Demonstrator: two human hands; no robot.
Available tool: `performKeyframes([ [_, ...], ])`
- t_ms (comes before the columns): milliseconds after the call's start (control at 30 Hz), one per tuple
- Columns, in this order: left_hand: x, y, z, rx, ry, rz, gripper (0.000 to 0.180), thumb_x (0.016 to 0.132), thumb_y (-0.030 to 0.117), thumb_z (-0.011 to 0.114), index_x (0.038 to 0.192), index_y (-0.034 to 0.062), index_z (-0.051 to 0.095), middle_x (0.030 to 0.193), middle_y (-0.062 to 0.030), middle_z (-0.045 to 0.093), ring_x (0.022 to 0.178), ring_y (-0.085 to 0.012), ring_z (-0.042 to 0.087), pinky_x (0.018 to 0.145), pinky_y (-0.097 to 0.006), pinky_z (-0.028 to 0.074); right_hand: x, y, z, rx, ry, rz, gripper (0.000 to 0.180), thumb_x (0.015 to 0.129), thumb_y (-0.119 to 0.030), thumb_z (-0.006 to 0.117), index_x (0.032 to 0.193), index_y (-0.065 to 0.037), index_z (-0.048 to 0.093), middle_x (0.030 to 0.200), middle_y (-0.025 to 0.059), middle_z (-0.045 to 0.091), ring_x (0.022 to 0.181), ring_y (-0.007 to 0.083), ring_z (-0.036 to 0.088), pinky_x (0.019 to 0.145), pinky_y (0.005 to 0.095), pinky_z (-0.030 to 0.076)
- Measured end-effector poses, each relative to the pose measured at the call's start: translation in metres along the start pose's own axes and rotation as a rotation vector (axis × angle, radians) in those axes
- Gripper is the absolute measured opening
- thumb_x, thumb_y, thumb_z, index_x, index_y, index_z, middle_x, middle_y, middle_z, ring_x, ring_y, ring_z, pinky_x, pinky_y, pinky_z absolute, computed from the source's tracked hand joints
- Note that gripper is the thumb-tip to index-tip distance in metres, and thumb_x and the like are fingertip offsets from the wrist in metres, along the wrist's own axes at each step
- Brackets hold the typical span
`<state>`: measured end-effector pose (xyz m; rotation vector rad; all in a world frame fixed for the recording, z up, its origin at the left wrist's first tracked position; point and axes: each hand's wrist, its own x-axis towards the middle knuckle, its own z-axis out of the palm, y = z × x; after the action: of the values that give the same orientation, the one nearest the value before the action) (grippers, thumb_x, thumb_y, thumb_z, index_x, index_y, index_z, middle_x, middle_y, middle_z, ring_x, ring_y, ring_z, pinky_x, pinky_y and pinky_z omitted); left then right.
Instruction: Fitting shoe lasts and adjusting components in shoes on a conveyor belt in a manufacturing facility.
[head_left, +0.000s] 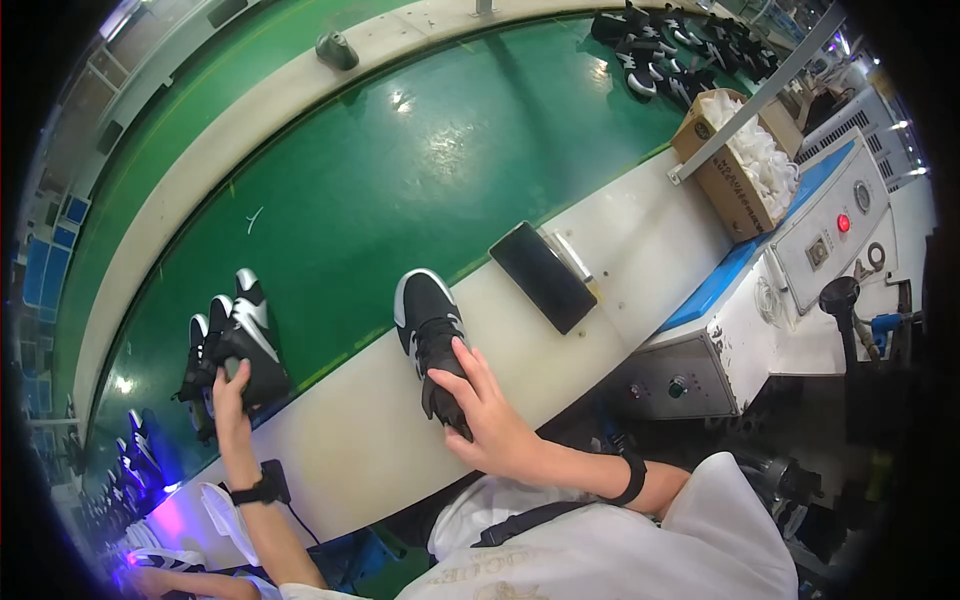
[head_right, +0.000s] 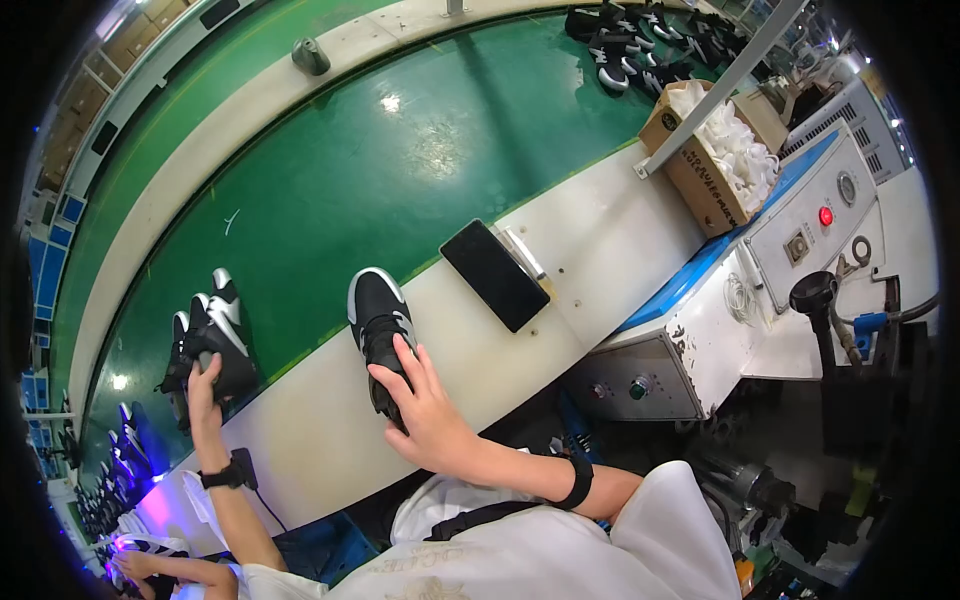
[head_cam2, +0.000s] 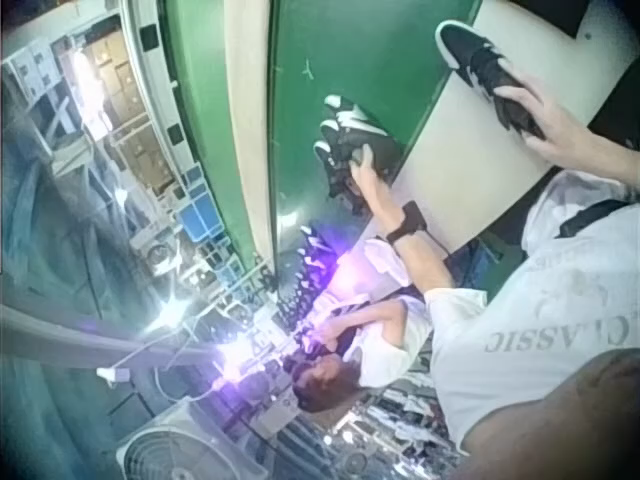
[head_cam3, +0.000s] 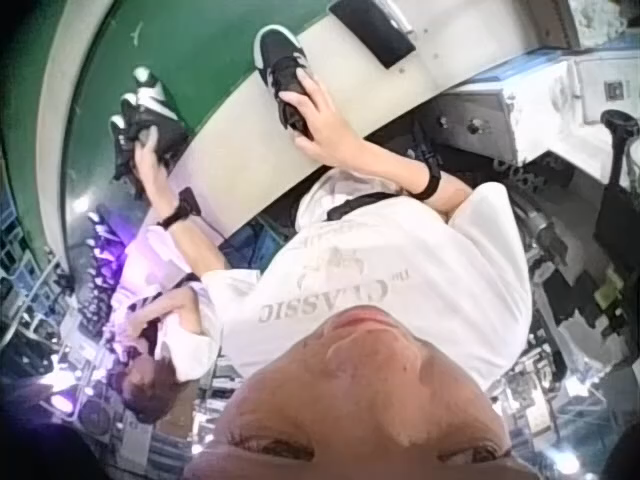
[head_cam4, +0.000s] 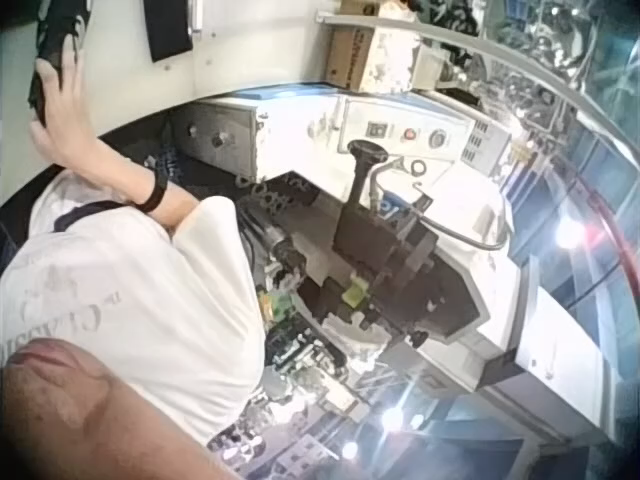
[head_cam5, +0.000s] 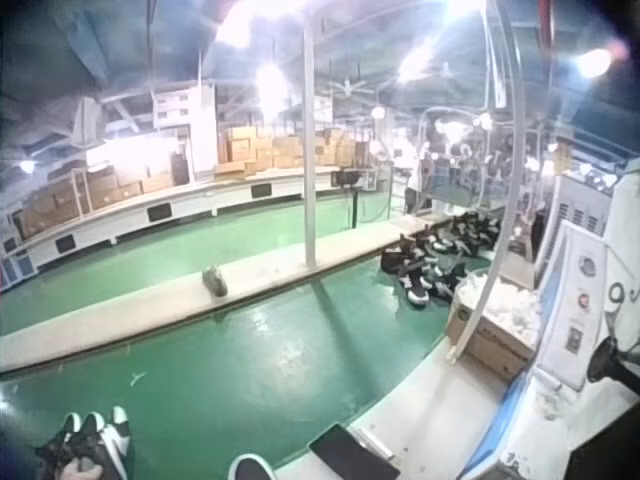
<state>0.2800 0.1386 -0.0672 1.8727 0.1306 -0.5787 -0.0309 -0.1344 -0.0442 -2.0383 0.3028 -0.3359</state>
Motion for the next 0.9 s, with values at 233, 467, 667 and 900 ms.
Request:
performKeyframes([
  [233, -0.156, -0.012, 0.011, -0.168, 0.107, 0.011, 0.04, 0.086, 0.017, 0.071, 0.121, 0.0018, 0.059, 0.106, -0.0029, 0.063, 0.097, -0.0138, 0.061, 0.087, -0.027, 0.047, 0.01, -0.004, 0.001, -0.039, -0.007, -0.047, 0.066, 0.068, -0.004, 0.068, 0.132, -0.009, 0.051, 0.154, 0.0254, 0.025, 0.133, 0.0528, 0.032, 0.113, 0.0571, 0.028],
  [467, -0.235, -0.041, 0.076, 0.579, 0.253, 0.316, 0.073, 0.083, 0.017, 0.073, 0.145, -0.001, 0.038, 0.117, -0.0249, 0.065, 0.106, -0.0381, 0.066, 0.087, -0.041, 0.052, 0.015, -0.033, 0.057, -0.11, -0.194, -0.143, 0.069, 0.069, -0.007, 0.069, 0.135, -0.013, 0.05, 0.155, 0.0252, 0.024, 0.121, 0.054, 0.04, 0.101, 0.0581, 0.038],
  [667, -0.242, -0.052, 0.078, 0.503, 0.34, 0.143, 0.069, 0.083, 0.014, 0.073, 0.142, -0.0032, 0.041, 0.119, -0.0247, 0.064, 0.106, -0.0368, 0.066, 0.09, -0.041, 0.05, 0.002, -0.046, 0.106, -0.079, -0.24, -0.186, 0.078, 0.075, -0.023, 0.079, 0.141, -0.007, 0.043, 0.153, 0.0334, 0.021, 0.131, 0.0529, 0.035, 0.106, 0.0585, 0.033],
  [900, -0.247, -0.065, 0.029, 0.459, 0.41, 0.233, 0.059, 0.094, 0.013, 0.063, 0.144, -0.005, 0.038, 0.138, -0.0247, 0.049, 0.12, -0.0305, 0.054, 0.105, -0.04, 0.04, 0.107, -0.078, -0.019, 0.023, -0.993, -0.007, 0.065, 0.089, -0.036, 0.068, 0.14, -0.003, 0.045, 0.145, 0.0278, 0.041, 0.13, 0.0408, 0.047, 0.101, 0.0479, 0.045],
])
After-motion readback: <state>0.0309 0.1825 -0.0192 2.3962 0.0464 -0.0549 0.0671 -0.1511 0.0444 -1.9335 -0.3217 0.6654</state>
